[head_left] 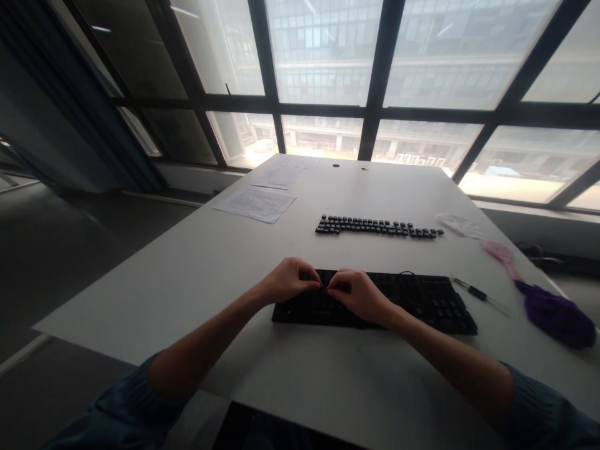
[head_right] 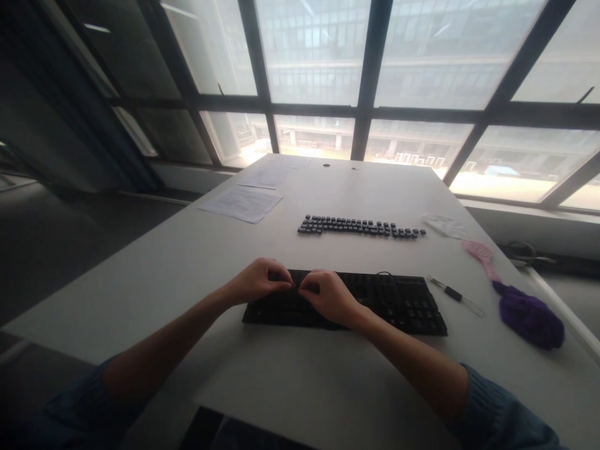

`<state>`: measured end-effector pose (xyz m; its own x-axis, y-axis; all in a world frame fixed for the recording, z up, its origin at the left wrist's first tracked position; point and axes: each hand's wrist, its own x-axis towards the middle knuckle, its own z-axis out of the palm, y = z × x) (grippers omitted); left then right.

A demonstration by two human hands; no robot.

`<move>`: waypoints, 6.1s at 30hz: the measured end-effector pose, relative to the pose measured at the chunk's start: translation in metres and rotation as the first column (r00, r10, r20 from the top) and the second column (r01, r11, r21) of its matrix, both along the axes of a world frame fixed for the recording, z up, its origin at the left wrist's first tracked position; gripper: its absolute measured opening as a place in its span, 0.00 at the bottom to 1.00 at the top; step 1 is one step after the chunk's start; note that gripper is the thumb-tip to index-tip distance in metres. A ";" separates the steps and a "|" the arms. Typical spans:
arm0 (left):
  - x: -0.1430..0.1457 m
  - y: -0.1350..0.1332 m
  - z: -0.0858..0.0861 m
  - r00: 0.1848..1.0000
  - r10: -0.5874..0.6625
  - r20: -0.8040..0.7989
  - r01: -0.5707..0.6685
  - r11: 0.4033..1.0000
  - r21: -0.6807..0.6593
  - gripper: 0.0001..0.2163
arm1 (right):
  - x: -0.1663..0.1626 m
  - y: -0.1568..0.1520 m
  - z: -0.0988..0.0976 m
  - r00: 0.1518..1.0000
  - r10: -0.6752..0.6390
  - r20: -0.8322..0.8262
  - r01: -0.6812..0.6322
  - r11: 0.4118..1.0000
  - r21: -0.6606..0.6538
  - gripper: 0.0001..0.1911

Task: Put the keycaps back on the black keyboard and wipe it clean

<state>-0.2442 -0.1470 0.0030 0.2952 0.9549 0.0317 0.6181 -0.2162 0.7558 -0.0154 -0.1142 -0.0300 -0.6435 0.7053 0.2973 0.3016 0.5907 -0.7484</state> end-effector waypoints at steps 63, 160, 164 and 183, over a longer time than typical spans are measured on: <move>0.013 -0.010 -0.010 0.991 -0.073 -0.115 0.088 0.988 0.129 0.05 | -0.001 -0.009 -0.003 0.991 0.051 0.124 -0.081 0.964 0.255 0.11; 0.019 0.167 -0.028 0.833 0.142 -0.535 0.172 0.852 0.494 0.07 | -0.032 0.135 0.003 0.786 -0.481 0.388 0.364 0.868 0.337 0.08; 0.020 0.170 -0.029 0.834 0.143 -0.533 0.160 0.862 0.482 0.09 | -0.023 0.133 0.008 0.791 -0.495 0.360 0.392 0.861 0.323 0.07; -0.012 0.080 0.013 0.983 0.135 -0.124 -0.073 0.908 0.412 0.05 | -0.016 0.070 0.031 0.952 -0.305 -0.032 0.307 0.946 0.108 0.04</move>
<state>-0.2558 -0.0671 0.0160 0.2261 0.8945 0.3856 0.7504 -0.4124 0.5166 -0.0318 -0.0437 0.0006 -0.3971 0.8298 0.3921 0.4701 0.5508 -0.6896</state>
